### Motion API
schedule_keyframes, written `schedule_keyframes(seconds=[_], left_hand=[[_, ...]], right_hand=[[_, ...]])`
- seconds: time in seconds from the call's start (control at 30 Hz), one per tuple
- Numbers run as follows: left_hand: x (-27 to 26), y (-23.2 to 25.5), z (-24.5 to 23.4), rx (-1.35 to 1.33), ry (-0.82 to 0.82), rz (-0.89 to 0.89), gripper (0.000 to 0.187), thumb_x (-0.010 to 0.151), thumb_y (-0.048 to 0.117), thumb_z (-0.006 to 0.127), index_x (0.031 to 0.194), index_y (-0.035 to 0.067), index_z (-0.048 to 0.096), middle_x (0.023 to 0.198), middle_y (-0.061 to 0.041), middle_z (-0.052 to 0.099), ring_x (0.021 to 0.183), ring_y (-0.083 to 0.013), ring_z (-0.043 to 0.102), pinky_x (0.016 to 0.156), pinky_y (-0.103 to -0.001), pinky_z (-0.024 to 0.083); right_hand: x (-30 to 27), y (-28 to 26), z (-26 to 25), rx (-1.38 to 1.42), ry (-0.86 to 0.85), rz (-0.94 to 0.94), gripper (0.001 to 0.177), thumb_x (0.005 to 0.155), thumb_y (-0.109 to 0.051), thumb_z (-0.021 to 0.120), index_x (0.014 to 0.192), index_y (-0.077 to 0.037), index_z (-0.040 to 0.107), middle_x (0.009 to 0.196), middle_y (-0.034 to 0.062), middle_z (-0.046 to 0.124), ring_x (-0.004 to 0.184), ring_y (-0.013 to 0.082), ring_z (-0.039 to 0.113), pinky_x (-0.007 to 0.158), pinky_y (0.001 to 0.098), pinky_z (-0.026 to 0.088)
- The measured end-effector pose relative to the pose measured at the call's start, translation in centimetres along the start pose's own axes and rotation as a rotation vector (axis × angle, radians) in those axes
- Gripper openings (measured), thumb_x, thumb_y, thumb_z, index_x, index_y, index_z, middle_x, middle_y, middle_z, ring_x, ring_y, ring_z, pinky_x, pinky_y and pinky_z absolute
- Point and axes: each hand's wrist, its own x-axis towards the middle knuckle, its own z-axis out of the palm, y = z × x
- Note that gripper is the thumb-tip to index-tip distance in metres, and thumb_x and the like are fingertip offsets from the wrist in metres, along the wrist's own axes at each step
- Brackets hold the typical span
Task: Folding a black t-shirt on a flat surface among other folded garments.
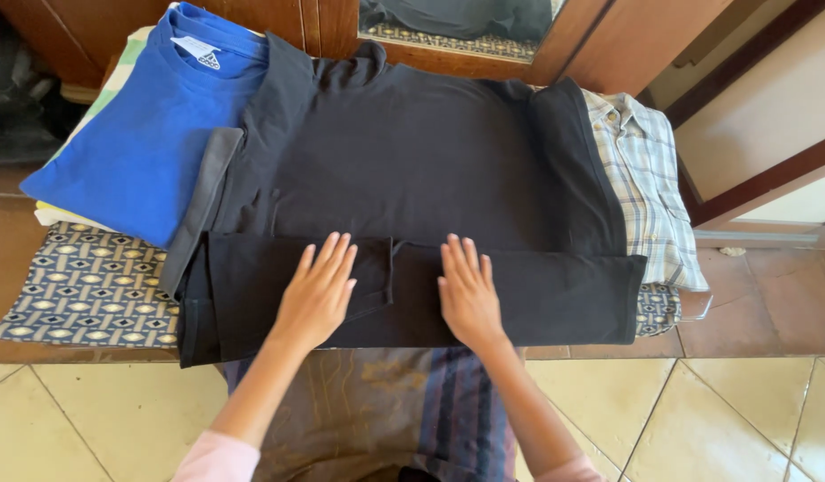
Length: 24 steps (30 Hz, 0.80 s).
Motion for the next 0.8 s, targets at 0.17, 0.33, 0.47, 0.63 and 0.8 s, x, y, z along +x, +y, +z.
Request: schedule_keyframes(seconds=[0.17,0.33,0.47,0.63,0.8], left_hand=[[4.4,1.3,4.9,0.018,0.018,0.009,0.049,0.105,0.026,0.046,0.146,-0.001,0.051,0.157,-0.015,0.048,0.151,-0.0257,0.036,0.123,-0.049,0.027],[5.5,-0.7,7.4,-0.003,-0.04,-0.099,0.049,0.108,0.029,0.04,0.147,0.001,0.051,0.158,-0.011,0.047,0.15,-0.0232,0.036,0.122,-0.05,0.025],[5.6,-2.5,7.0,-0.025,-0.105,-0.131,0.05,0.108,0.031,0.037,0.15,0.006,0.049,0.16,-0.007,0.044,0.15,-0.0223,0.034,0.122,-0.05,0.024],[4.8,-6.2,6.2,0.053,-0.085,-0.232,0.051,0.107,0.032,0.039,0.154,0.013,0.047,0.162,-0.003,0.042,0.151,-0.0216,0.033,0.123,-0.049,0.023],[2.9,-9.1,5.9,0.075,-0.005,-0.29,0.05,0.105,0.026,0.043,0.152,0.008,0.05,0.161,-0.01,0.043,0.15,-0.0245,0.035,0.123,-0.048,0.024]], right_hand=[[4.2,-2.4,4.4,0.1,-0.023,0.044,0.05,0.105,-0.019,0.047,0.153,-0.003,0.044,0.165,0.0131,0.036,0.155,0.0333,0.028,0.121,0.0548,0.025],[5.1,-0.7,4.3,0.073,-0.051,0.045,0.048,0.104,-0.02,0.047,0.151,-0.01,0.05,0.16,0.0072,0.045,0.151,0.0289,0.036,0.122,0.0518,0.029],[5.4,3.7,4.2,0.058,-0.02,0.064,0.047,0.106,-0.023,0.046,0.151,-0.011,0.051,0.161,0.0079,0.044,0.152,0.0297,0.036,0.122,0.0494,0.03],[4.9,9.9,3.3,-0.059,-0.047,0.1,0.052,0.106,-0.028,0.041,0.155,-0.011,0.045,0.163,0.0084,0.041,0.151,0.0308,0.034,0.121,0.0501,0.028],[2.2,16.0,2.9,-0.071,-0.035,0.222,0.054,0.107,-0.027,0.04,0.157,-0.006,0.042,0.165,0.0114,0.037,0.153,0.032,0.032,0.122,0.0489,0.027]])
